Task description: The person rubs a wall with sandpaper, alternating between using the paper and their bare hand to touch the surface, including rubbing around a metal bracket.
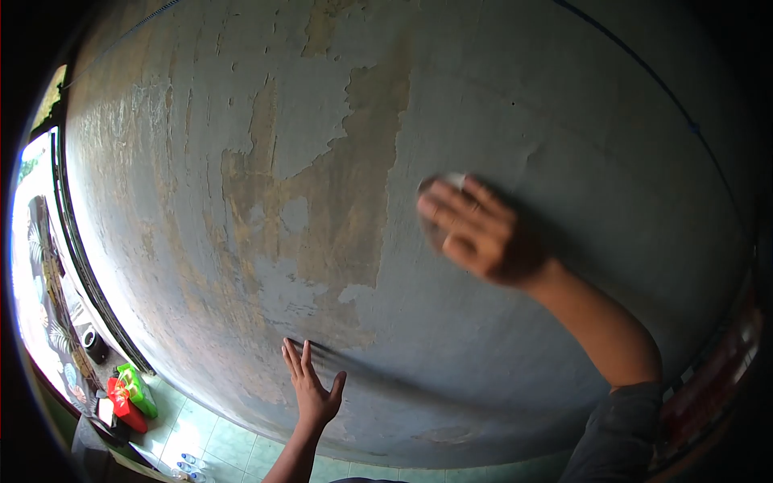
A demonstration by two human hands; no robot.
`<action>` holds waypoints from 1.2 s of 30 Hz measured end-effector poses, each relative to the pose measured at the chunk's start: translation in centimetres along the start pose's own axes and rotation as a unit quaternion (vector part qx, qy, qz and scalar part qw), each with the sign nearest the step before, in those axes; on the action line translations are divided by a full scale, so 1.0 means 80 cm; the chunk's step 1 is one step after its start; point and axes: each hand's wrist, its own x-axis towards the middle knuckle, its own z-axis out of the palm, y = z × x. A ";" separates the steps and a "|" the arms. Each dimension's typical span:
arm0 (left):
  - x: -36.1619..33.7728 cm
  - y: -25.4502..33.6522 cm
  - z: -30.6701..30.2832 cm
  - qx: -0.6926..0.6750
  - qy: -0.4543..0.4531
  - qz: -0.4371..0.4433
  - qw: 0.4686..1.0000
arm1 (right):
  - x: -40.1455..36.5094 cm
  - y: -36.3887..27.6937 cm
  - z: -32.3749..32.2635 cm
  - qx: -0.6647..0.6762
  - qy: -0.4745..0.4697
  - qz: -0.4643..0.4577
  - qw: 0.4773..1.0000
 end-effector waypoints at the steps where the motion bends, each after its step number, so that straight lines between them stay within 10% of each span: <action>1: 0.000 -0.002 0.001 0.001 0.000 0.001 1.000 | -0.002 -0.007 0.005 0.028 -0.007 -0.017 0.999; 4: 0.000 -0.003 0.002 0.005 0.002 0.006 1.000 | 0.015 0.046 -0.008 -0.080 0.024 -0.001 0.997; 6: 0.001 -0.002 0.005 0.000 0.010 0.009 1.000 | 0.027 0.080 -0.024 -0.053 0.111 0.175 0.977; 12: -0.004 -0.010 0.010 -0.005 0.022 0.017 1.000 | 0.010 -0.030 0.011 0.137 -0.066 -0.032 0.988; 16: -0.003 -0.011 0.010 -0.001 0.017 0.008 1.000 | 0.025 0.093 -0.031 -0.099 0.048 0.172 0.979; 25: -0.003 -0.014 0.015 0.001 0.026 0.019 0.999 | 0.026 0.044 -0.058 -0.106 0.216 0.061 0.969; 28: -0.001 -0.007 0.016 -0.009 0.026 0.006 1.000 | 0.015 0.029 -0.016 -0.070 0.020 0.052 0.996; 36: -0.001 -0.012 0.018 -0.006 0.035 0.021 0.999 | 0.010 0.041 -0.012 -0.032 0.017 0.023 0.999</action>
